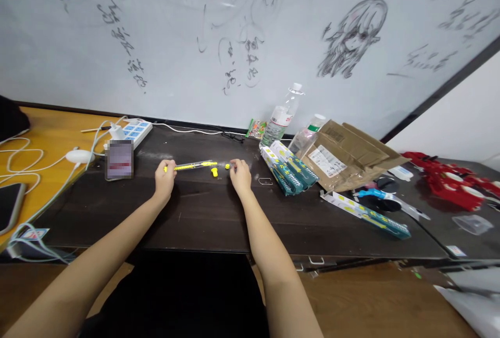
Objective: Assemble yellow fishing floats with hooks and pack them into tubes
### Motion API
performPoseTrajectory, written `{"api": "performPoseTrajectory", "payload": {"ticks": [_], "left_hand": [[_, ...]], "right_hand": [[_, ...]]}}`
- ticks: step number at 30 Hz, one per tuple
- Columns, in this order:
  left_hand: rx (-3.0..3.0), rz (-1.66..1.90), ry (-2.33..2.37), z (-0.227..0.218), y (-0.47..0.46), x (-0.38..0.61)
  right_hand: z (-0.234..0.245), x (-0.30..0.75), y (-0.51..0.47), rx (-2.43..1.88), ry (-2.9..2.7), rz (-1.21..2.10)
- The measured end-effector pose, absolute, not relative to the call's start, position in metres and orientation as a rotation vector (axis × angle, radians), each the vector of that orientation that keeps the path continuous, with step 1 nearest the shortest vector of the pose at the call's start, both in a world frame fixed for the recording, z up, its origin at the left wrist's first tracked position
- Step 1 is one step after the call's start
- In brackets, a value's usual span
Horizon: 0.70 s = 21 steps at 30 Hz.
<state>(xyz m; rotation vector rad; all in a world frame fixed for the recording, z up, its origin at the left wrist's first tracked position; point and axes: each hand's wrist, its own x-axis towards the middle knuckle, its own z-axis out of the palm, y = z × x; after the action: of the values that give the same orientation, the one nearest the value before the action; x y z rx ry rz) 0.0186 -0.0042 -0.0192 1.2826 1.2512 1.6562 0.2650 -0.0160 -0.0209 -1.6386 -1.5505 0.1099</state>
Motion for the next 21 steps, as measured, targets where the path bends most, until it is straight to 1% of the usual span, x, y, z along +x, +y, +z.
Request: {"api": "performPoseTrajectory", "payload": {"ticks": [6, 14, 17, 21], "left_hand": [[1.305, 1.643, 1.256, -0.021, -0.004, 0.018], [1.306, 1.628, 1.277, -0.023, -0.002, 0.016], [1.317, 1.626, 1.295, -0.023, -0.001, 0.016], [1.265, 1.637, 1.273, -0.026, 0.002, 0.016]], "right_hand": [[-0.027, 0.252, -0.018, -1.592, -1.839, 0.114], [-0.035, 0.233, -0.018, -1.544, -2.047, 0.037], [-0.036, 0.233, -0.015, -1.514, -1.940, 0.135], [-0.034, 0.237, -0.008, -1.363, -1.511, 0.472]]}}
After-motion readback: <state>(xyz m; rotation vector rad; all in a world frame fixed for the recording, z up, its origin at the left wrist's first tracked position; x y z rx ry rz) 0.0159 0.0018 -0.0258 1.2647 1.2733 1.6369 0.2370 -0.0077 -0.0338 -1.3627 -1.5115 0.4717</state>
